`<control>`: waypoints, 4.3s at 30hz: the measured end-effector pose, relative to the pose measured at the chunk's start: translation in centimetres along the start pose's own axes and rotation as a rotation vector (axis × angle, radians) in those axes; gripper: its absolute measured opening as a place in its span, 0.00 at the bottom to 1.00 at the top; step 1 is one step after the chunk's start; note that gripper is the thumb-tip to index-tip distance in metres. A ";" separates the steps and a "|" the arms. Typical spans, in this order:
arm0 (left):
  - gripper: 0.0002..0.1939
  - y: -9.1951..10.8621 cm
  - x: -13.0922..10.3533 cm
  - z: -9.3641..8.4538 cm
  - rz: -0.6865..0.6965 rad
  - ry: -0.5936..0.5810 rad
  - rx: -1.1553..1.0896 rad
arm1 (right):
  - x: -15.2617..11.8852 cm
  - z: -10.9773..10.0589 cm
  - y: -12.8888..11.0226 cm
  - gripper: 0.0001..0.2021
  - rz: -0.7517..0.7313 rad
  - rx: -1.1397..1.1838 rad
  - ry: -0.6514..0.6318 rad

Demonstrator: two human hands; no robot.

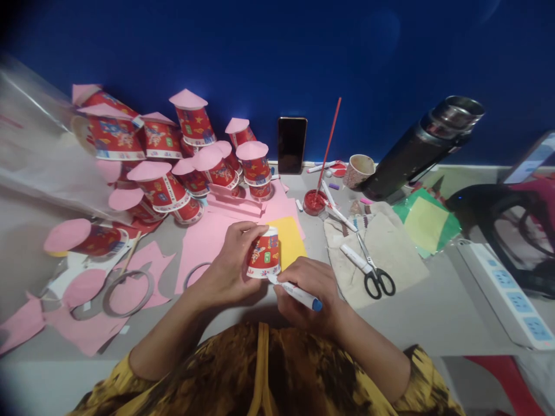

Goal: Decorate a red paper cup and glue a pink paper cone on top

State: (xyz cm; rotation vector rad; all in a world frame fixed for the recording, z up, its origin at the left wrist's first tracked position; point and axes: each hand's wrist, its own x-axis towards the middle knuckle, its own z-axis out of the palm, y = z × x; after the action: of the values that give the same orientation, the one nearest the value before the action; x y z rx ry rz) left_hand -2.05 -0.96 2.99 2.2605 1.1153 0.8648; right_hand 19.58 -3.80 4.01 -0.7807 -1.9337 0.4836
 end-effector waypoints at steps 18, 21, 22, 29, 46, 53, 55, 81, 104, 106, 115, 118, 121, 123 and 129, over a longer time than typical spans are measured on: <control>0.53 -0.9 0.1 -0.6 -0.084 -0.001 0.031 | 0.1 -1.2 0.3 0.07 0.061 -0.177 0.176; 0.54 -1.2 0.2 -0.7 -0.068 0.013 0.021 | 0.2 -1.3 0.5 0.08 0.025 -0.106 0.165; 0.54 -1.2 0.2 -0.7 -0.061 0.013 0.026 | 0.2 -1.2 0.5 0.08 0.002 -0.074 0.160; 0.50 -1.5 0.1 0.0 0.039 0.023 0.252 | 0.1 -0.5 0.6 0.06 -0.001 0.050 0.002; 0.44 -0.7 -0.2 0.3 0.034 0.024 0.383 | -1.0 0.6 1.1 0.06 0.028 0.109 -0.084; 0.45 -0.6 -0.1 0.3 0.044 0.015 0.363 | -1.2 0.8 1.3 0.06 0.036 0.116 -0.082; 0.46 -0.7 -0.1 0.3 0.042 0.014 0.364 | -1.2 0.8 1.3 0.06 0.038 0.113 -0.080; 0.51 -0.6 -0.2 0.0 -0.009 0.022 0.306 | -0.2 0.2 0.3 0.07 0.004 0.070 0.002; 0.49 -0.4 -0.4 0.4 -0.008 -0.015 0.350 | -0.3 0.4 0.3 0.08 0.007 0.099 -0.039; 0.50 -0.4 -0.4 0.5 -0.010 -0.031 0.363 | -0.3 0.5 0.3 0.09 0.001 0.090 -0.036; 0.49 -0.2 -0.4 0.6 0.037 -0.002 0.385 | -0.4 0.6 0.3 0.07 0.019 0.066 -0.049; 0.50 -0.2 -0.4 0.5 0.044 0.020 0.373 | 0.0 0.3 0.1 0.07 -0.003 0.053 -0.040; 0.50 -0.3 -0.3 0.5 0.046 0.029 0.362 | 0.1 0.1 0.1 0.07 0.002 0.034 -0.023; 0.52 -0.3 -0.3 0.5 0.045 0.026 0.355 | 0.1 0.0 0.1 0.07 0.006 0.027 -0.010; 0.54 -0.4 -0.3 0.5 0.039 0.010 0.365 | -0.1 0.2 0.1 0.07 0.022 0.051 -0.009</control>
State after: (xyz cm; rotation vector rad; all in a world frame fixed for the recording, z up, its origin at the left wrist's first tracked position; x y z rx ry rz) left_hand -1.98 -1.03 2.32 2.5791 1.3276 0.7354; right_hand 19.51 -3.77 3.82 -0.7689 -1.9156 0.5481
